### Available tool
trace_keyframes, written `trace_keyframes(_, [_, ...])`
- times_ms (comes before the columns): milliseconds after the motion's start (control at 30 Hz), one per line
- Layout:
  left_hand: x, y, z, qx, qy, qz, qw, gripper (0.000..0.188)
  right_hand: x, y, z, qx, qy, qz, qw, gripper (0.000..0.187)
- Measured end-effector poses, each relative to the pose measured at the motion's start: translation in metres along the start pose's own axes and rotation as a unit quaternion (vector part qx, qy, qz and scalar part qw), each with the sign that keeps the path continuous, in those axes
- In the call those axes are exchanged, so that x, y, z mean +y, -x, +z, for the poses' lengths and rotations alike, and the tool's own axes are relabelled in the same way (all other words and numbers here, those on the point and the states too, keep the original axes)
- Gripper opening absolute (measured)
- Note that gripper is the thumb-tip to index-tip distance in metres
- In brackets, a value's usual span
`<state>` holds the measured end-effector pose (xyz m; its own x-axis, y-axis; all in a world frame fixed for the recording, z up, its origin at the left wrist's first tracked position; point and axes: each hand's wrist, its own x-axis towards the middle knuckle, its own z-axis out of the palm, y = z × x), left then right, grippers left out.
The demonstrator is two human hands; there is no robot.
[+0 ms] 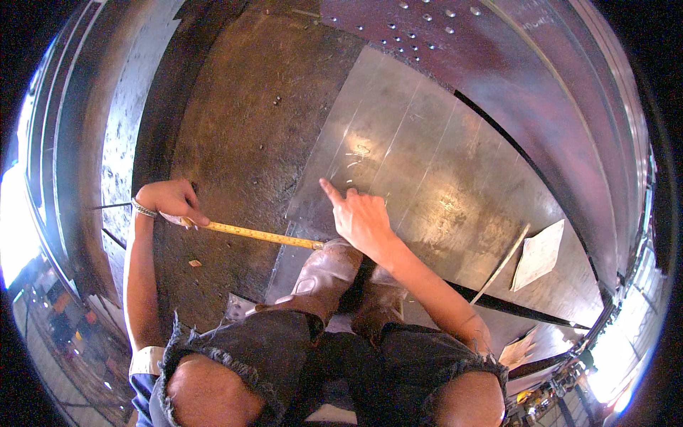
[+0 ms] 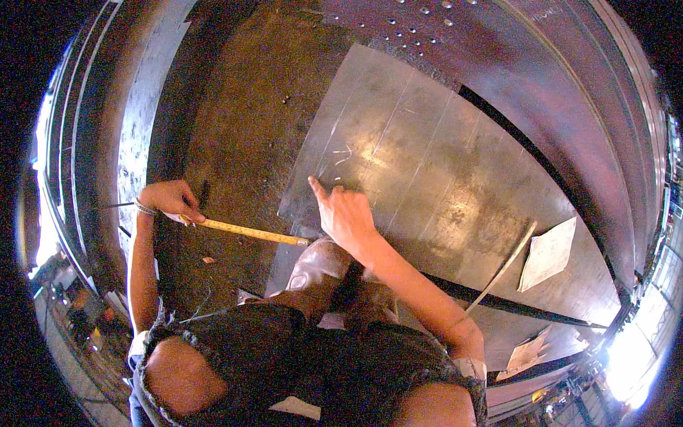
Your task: The person measures a large metal sheet using a tape measure and marks it with a white marker. They then use a metal square to draw straight lines on the sheet, creating a rectangular outline.
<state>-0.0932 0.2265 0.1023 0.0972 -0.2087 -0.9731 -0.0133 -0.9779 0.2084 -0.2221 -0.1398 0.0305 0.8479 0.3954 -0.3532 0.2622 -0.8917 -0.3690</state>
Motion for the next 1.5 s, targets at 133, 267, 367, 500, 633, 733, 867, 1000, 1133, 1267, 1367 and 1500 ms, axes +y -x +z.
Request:
trace_keyframes(133, [0.002,-0.005,-0.001,0.000,0.000,0.011,1.000,0.039,0.013,-0.020,-0.011,0.046,0.023,0.040,0.998,0.055])
trace_keyframes(267, [-0.005,-0.015,0.000,-0.001,-0.008,0.003,1.000,0.041,0.020,-0.034,-0.029,0.069,0.011,0.053,0.996,0.051])
trace_keyframes(367, [-0.005,-0.018,-0.001,-0.007,0.002,0.005,1.000,0.044,0.030,-0.041,-0.031,0.081,0.013,0.053,0.995,0.051])
trace_keyframes(500, [0.001,-0.018,-0.001,-0.013,-0.005,-0.012,1.000,0.044,0.050,-0.054,-0.031,0.109,0.019,0.056,0.992,0.058])
trace_keyframes(633, [0.008,-0.017,-0.001,-0.022,0.010,-0.003,1.000,0.043,0.075,-0.079,-0.038,0.133,0.035,0.074,0.988,0.061])
trace_keyframes(733, [0.000,-0.024,0.000,-0.029,-0.019,-0.011,0.999,0.043,0.095,-0.104,-0.042,0.148,0.053,0.088,0.984,0.063])
trace_keyframes(867, [0.003,-0.025,0.003,-0.024,-0.018,-0.009,1.000,0.040,0.119,-0.131,-0.060,0.169,0.081,0.115,0.975,0.063])
trace_keyframes(1000, [0.012,-0.022,-0.005,-0.025,0.011,-0.021,0.999,0.043,0.140,-0.156,-0.072,0.185,0.085,0.141,0.969,0.060])
trace_keyframes(1133, [0.023,-0.013,-0.005,0.000,0.016,0.000,1.000,0.042,0.163,-0.159,-0.084,0.193,0.035,0.221,0.955,0.058])
trace_keyframes(1267, [0.042,-0.010,-0.002,0.112,0.115,0.042,0.986,0.044,0.179,-0.106,-0.088,0.331,-0.134,0.198,0.913,0.032])
trace_keyframes(1367, [0.088,-0.011,0.000,0.181,0.304,0.070,0.933,0.048,0.133,-0.042,-0.081,0.314,-0.375,0.168,0.856,0.026])
trace_keyframes(1500, [0.178,-0.037,0.018,0.260,0.406,0.250,0.840,0.047,0.049,0.019,-0.052,0.251,-0.467,0.127,0.838,0.032])
